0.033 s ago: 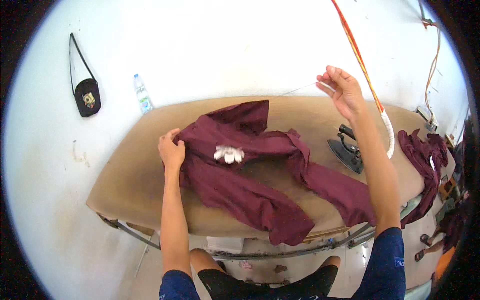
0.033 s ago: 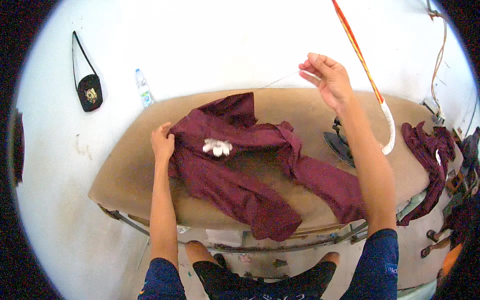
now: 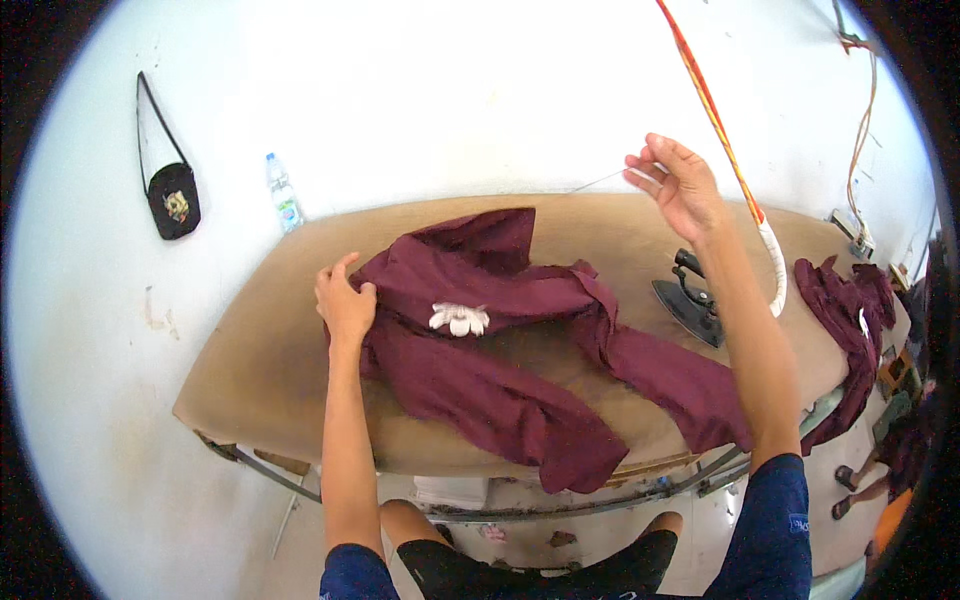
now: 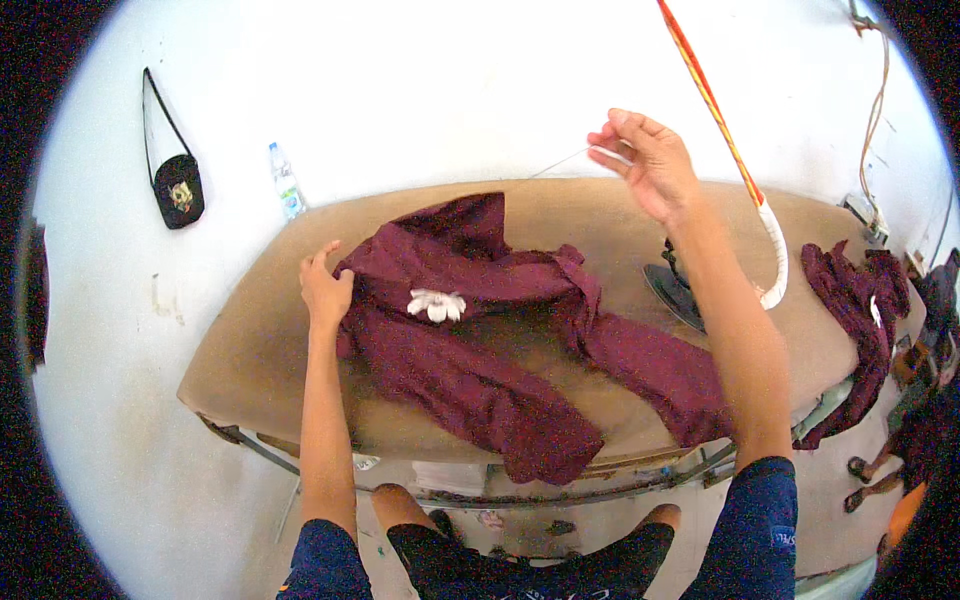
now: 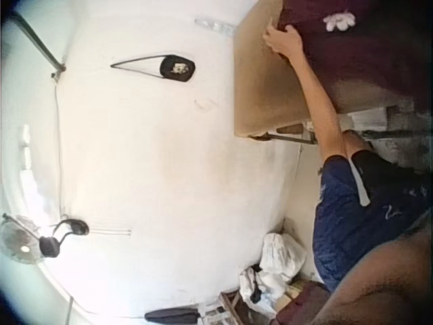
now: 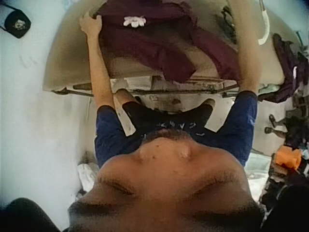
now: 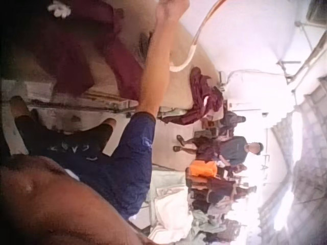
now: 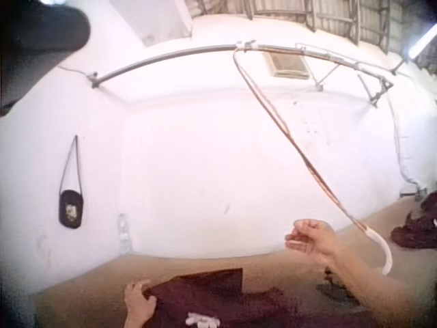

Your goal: The person uses small scissors to trim loose threads and edges from a maroon garment on an ironing board. The garment is repeatedly repositioned and inspected while the person snips small sections along seams and hems.

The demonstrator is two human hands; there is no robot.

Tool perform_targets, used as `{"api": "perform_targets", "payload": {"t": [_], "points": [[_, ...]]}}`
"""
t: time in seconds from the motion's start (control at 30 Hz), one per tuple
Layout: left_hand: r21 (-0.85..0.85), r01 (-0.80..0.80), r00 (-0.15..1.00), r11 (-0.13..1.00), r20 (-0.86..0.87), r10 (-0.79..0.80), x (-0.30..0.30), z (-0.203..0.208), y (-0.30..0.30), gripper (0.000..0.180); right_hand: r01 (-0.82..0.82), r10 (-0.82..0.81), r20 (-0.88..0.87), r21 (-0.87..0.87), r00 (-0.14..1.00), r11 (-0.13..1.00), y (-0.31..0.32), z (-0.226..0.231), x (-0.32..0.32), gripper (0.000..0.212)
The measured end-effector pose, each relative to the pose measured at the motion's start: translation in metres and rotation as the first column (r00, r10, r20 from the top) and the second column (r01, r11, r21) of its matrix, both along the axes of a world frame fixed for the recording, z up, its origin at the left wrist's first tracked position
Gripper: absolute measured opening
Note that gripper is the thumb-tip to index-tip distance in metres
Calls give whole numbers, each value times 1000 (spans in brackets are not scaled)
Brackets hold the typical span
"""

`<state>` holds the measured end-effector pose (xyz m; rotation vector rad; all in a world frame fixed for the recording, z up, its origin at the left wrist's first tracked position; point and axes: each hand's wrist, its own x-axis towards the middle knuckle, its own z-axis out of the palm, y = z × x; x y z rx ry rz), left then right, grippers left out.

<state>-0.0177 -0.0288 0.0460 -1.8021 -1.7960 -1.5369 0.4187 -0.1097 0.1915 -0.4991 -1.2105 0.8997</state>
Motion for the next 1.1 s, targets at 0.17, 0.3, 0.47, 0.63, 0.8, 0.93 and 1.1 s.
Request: {"api": "perform_targets", "payload": {"t": [0.17, 0.3, 0.47, 0.63, 0.8, 0.93, 1.1], "points": [[141, 607, 779, 782, -303, -549, 97, 65, -51, 52, -197, 196, -41, -21, 980, 980, -8, 2, -45, 14], [114, 716, 688, 688, -278, -670, 149, 85, -37, 30, -248, 248, 2, 23, 969, 968, -21, 15, -70, 13], [-33, 749, 659, 662, -67, -749, 128, 84, -16, 18, -40, 36, 125, 26, 991, 999, -29, 1, -51, 15], [-12, 666, 746, 746, -7, -666, 93, 85, -8, 21, 182, -155, 225, -104, 962, 978, -23, -59, -52, 15], [66, 609, 757, 790, 250, -604, 52, 76, 11, 23, 259, -203, 405, -88, 892, 962, -17, -110, -73, 15], [219, 579, 568, 785, 583, -582, -2, 82, 20, 26, 310, -185, 693, -59, 697, 949, -5, -130, -82, 17], [389, 534, 228, 750, 788, -571, -83, 73, 28, 23, 339, -261, 912, 148, 316, 929, 6, -171, -73, 32]]}}
